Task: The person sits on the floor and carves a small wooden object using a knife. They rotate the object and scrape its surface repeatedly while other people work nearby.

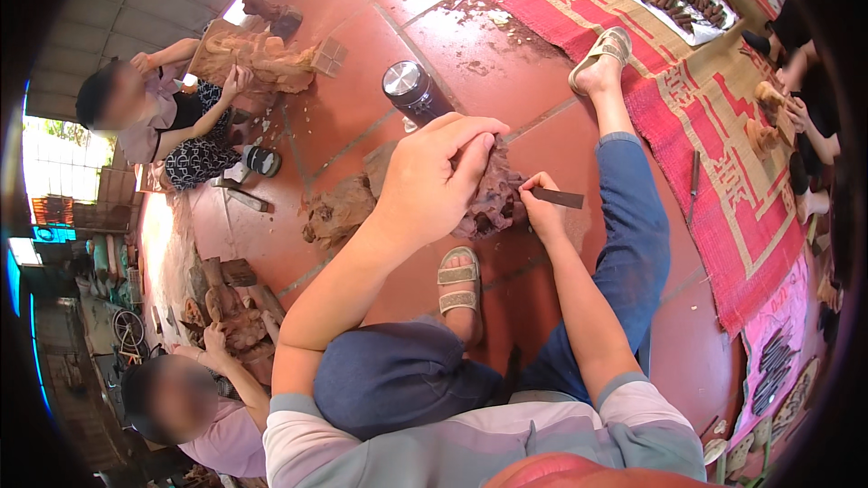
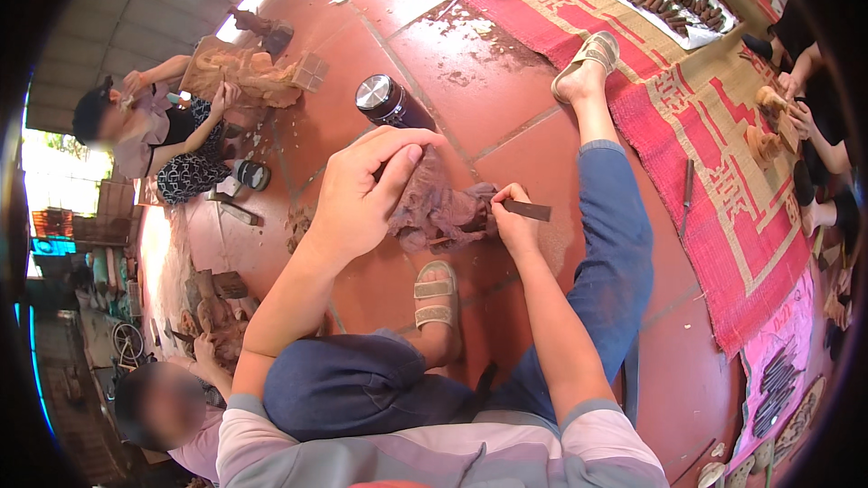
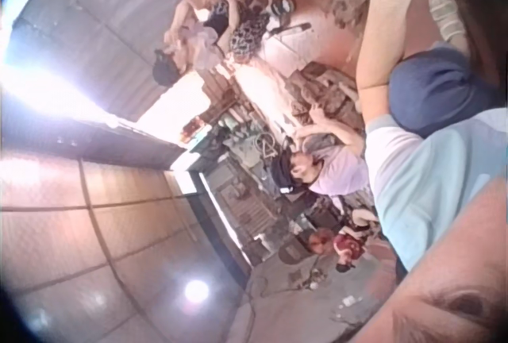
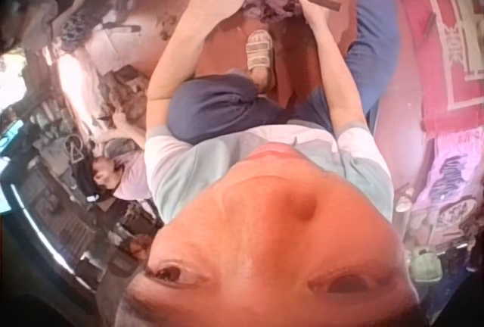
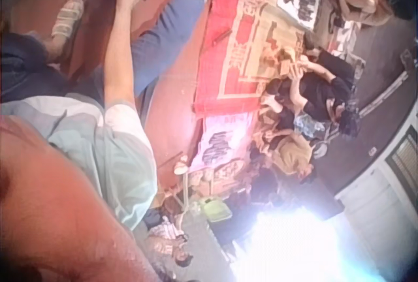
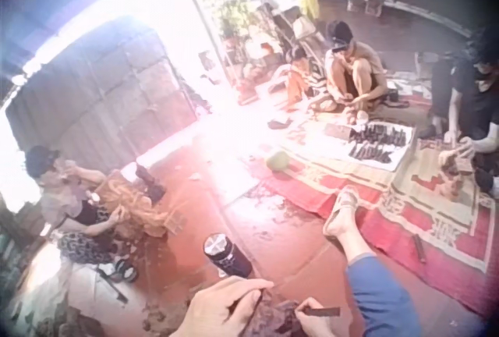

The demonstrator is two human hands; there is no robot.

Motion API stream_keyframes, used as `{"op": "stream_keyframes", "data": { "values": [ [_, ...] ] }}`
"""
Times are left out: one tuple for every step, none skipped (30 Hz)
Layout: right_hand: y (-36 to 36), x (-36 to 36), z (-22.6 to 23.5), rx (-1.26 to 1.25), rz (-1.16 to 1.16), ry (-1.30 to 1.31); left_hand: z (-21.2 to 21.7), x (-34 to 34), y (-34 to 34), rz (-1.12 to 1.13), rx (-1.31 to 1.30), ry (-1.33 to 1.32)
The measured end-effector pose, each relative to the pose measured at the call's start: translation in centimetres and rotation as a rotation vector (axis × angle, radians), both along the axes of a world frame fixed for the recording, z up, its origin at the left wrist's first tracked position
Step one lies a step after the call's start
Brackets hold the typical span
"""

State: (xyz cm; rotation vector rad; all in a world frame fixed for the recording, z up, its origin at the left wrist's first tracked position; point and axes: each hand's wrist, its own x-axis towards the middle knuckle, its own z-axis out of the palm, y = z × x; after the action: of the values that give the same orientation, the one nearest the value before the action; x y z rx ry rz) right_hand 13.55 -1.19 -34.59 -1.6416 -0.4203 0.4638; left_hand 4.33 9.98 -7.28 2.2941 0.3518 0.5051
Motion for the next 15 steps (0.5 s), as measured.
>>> {"op": "stream_keyframes", "data": {
  "values": [
    [-0.3, 0.1, 0.1, -0.001, 0.001, -0.002, 0.0, 0.0, -0.1, -0.003, 0.004, 0.011],
    [-0.4, 0.6, -0.1, -0.022, -0.008, 0.048, 0.1, 0.0, -0.2, -0.007, 0.012, 0.023],
    [-0.6, 1.1, -0.6, -0.043, -0.017, 0.098, 0.2, 0.1, -0.2, -0.011, 0.02, 0.034],
    [-0.6, 1.5, -0.9, -0.062, -0.027, 0.149, 0.3, 0.1, -0.1, -0.011, 0.02, 0.026],
    [-0.2, 1.2, -0.9, -0.056, -0.03, 0.072, 0.2, 0.1, -0.1, -0.008, 0.014, 0.022],
    [0.3, 0.6, -0.7, -0.055, -0.033, -0.005, 0.1, 0.1, -0.2, -0.006, 0.004, 0.017],
    [0.7, 0.1, -0.7, -0.053, -0.035, -0.082, 0.0, 0.1, -0.2, -0.003, 0.007, 0.018],
    [0.6, 0.1, -1.2, -0.004, -0.03, 0.041, 0.0, 0.2, -0.2, -0.007, 0.006, 0.018],
    [0.4, 0.4, -1.7, -0.004, -0.029, 0.034, 0.0, 0.2, -0.3, -0.011, 0.006, 0.018],
    [0.4, 1.1, -2.2, -0.003, -0.028, 0.028, 0.3, 0.4, -0.4, -0.004, -0.008, 0.042],
    [0.1, 1.4, -2.6, -0.013, -0.024, 0.029, 0.4, 0.2, -0.3, 0.005, 0.011, 0.048],
    [-0.1, 1.4, -2.1, 0.014, -0.046, 0.057, 0.2, 0.2, -0.2, 0.006, 0.018, 0.052],
    [0.2, 1.1, -1.6, 0.04, -0.068, 0.085, -0.1, 0.2, -0.1, 0.008, 0.025, 0.057],
    [0.5, 0.6, -1.1, 0.009, -0.066, 0.0, -0.5, 0.2, -0.1, 0.013, -0.004, 0.0],
    [0.7, 0.5, -1.0, -0.012, -0.065, -0.09, -0.6, 0.4, -0.1, 0.017, -0.023, -0.062]
  ]
}}
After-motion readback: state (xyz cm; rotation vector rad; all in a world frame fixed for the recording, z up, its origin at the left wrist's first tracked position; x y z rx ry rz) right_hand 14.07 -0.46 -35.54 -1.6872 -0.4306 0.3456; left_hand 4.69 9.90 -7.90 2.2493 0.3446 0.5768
